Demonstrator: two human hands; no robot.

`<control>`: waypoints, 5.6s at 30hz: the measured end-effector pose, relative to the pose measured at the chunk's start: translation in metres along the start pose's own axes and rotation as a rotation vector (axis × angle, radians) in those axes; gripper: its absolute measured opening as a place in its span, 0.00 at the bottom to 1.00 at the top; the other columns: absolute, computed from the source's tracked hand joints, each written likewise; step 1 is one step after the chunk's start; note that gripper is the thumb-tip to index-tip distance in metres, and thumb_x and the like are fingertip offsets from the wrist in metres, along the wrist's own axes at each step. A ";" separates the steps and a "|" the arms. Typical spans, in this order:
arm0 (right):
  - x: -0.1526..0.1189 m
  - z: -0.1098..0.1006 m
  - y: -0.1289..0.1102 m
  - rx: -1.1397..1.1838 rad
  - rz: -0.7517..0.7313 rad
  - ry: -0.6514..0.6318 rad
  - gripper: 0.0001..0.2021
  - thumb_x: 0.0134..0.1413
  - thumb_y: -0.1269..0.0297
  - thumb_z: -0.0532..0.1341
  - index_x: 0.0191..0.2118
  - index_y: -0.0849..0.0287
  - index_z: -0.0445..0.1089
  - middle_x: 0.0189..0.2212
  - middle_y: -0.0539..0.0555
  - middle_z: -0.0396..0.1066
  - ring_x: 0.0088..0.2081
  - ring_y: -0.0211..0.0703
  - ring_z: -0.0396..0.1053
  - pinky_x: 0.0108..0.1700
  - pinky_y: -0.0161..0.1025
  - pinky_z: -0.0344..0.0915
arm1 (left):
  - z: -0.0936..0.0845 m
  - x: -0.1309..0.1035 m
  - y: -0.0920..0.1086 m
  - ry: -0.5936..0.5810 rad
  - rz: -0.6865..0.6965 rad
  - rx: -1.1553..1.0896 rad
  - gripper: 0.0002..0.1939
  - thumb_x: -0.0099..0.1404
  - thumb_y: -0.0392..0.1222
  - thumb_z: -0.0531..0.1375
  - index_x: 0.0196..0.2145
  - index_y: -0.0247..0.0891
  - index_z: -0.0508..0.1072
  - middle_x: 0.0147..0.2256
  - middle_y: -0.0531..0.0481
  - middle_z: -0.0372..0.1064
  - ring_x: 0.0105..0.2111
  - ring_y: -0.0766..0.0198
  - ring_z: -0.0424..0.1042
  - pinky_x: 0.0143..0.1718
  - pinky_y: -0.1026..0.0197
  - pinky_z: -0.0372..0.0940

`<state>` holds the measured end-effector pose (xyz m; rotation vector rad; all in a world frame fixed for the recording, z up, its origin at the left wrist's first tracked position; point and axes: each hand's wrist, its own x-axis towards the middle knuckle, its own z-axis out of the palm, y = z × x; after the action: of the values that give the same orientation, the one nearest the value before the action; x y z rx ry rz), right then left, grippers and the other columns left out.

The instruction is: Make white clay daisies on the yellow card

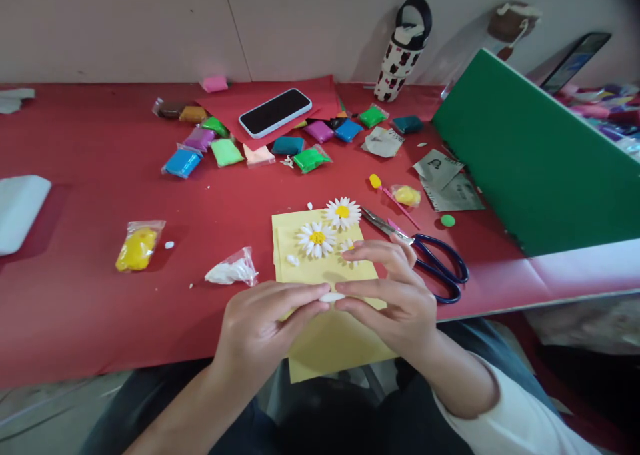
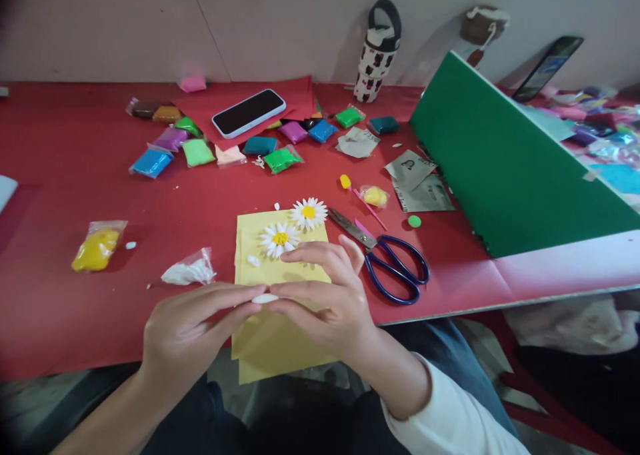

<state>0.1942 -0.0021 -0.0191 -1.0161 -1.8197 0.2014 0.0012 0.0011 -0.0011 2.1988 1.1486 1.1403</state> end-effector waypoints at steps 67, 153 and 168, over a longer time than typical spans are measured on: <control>-0.004 0.007 0.000 0.038 0.103 -0.062 0.02 0.53 0.62 0.66 0.34 0.48 0.78 0.43 0.51 0.74 0.48 0.47 0.71 0.59 0.56 0.54 | 0.005 0.004 -0.001 -0.261 -0.783 -0.727 0.09 0.58 0.46 0.66 0.33 0.39 0.81 0.33 0.48 0.80 0.35 0.57 0.80 0.39 0.61 0.76; -0.006 0.004 0.000 -0.049 0.030 -0.062 0.04 0.55 0.65 0.64 0.32 0.49 0.77 0.41 0.49 0.75 0.48 0.47 0.71 0.60 0.55 0.50 | 0.017 -0.003 -0.001 -0.368 -0.971 -0.938 0.17 0.58 0.51 0.66 0.42 0.38 0.80 0.36 0.47 0.80 0.36 0.60 0.79 0.39 0.62 0.75; -0.007 0.007 -0.002 -0.012 0.068 -0.055 0.03 0.54 0.65 0.64 0.32 0.50 0.76 0.41 0.51 0.75 0.47 0.46 0.72 0.59 0.55 0.52 | 0.016 -0.002 0.001 -0.359 -0.945 -0.907 0.14 0.60 0.51 0.65 0.37 0.37 0.81 0.34 0.47 0.80 0.35 0.59 0.79 0.41 0.60 0.75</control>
<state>0.1882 -0.0061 -0.0261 -1.0912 -1.8387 0.2628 0.0141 -0.0013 -0.0107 0.9135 1.0094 0.5945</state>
